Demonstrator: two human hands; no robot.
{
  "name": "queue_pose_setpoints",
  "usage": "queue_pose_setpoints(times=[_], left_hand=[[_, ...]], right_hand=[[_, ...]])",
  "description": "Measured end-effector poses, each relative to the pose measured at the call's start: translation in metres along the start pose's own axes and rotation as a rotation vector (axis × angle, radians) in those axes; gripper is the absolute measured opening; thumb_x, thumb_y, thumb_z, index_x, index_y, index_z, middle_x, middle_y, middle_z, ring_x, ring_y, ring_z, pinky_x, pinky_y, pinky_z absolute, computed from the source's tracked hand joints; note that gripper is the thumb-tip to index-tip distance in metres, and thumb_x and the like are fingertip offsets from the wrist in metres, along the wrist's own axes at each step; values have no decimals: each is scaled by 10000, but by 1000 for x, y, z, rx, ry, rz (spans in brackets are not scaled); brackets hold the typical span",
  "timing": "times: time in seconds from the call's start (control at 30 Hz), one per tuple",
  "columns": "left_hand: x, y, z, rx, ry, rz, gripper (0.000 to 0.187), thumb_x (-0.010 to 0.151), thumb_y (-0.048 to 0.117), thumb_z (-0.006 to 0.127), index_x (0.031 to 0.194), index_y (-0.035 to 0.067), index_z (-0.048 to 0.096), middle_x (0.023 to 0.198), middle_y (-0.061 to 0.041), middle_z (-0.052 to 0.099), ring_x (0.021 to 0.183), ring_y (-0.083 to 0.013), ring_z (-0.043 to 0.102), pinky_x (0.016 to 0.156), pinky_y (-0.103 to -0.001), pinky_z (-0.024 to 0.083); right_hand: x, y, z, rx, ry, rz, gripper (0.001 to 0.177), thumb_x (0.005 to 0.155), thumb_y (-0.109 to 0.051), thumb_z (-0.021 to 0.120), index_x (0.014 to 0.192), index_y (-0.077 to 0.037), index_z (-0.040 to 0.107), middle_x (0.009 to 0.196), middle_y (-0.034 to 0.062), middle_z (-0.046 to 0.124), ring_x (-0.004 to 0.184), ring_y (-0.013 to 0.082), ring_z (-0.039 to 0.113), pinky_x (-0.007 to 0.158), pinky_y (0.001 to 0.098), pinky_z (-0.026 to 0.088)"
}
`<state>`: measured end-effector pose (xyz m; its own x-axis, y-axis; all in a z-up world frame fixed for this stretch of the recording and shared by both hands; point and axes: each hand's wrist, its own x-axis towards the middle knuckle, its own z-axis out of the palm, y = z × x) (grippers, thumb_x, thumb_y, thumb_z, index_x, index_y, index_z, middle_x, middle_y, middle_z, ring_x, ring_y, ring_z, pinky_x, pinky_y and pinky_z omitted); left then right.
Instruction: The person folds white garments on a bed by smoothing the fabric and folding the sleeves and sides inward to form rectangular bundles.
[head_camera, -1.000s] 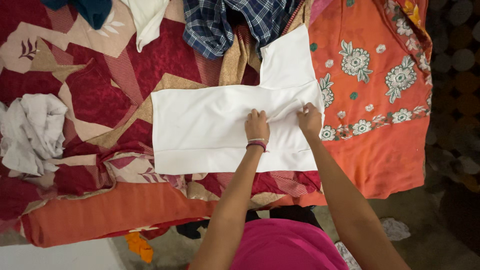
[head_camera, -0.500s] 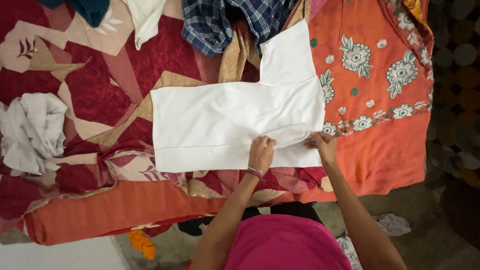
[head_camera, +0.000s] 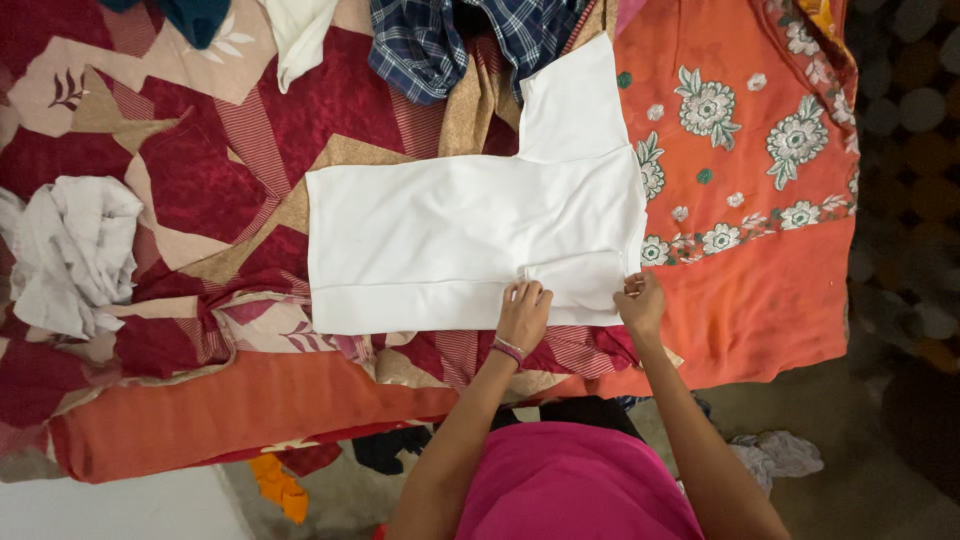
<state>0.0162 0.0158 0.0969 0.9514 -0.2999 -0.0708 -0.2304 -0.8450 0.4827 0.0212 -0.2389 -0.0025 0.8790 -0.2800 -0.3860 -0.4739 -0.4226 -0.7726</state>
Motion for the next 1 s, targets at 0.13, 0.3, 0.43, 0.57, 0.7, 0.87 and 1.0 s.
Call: queue_pose_setpoints(times=[0.13,0.3,0.43,0.57,0.7,0.87,1.0], left_hand=[[-11,12,-1,29,-17,-21,144,863,60,616,999,51,661,1033,-93,596,1054,-271,575,1016,-472,435],[-14,21,2,57,-41,-69,163,789,67,627,948,52,660,1043,-123,600,1089,-306,563,987,-493,428],[-9,26,4,-4,-8,-78,196,814,84,645,1002,30,643,1065,-145,593,1112,-320,557,966,-490,433],[1,26,18,-85,-41,-65,256,866,63,636,1119,23,625,1118,-145,578,1115,-311,559,994,-480,452],[10,19,30,25,-110,-189,322,807,44,647,1127,24,614,1184,-164,562,1121,-336,566,946,-486,457],[24,9,16,-67,-149,-217,399,778,83,682,1154,-9,586,1167,-205,552,1100,-377,559,886,-516,464],[59,-8,-2,-172,-39,-295,338,866,116,682,1176,33,577,1159,-194,577,1093,-381,573,905,-499,487]], right_hand=[[-21,-1,-5,-60,9,102,312,700,16,738,979,5,596,794,106,674,694,206,674,628,350,548],[-32,-14,-8,-86,31,49,302,694,18,719,969,-2,596,796,111,690,712,223,694,696,354,562],[-35,-49,-13,-185,94,-79,243,762,27,692,986,12,599,896,145,678,771,258,682,721,380,557],[-35,-83,-3,-164,-95,-207,227,824,19,705,1033,13,619,978,163,621,776,278,642,687,395,545],[-30,-79,8,-145,-265,-341,180,823,18,723,983,-20,650,922,165,599,767,271,653,699,394,539],[-4,-64,10,-150,-249,-268,264,706,-26,805,922,-10,653,859,126,628,685,257,621,650,384,533],[41,-82,4,-212,-144,-292,166,806,-17,786,932,-19,677,814,122,614,690,245,620,665,390,524]])
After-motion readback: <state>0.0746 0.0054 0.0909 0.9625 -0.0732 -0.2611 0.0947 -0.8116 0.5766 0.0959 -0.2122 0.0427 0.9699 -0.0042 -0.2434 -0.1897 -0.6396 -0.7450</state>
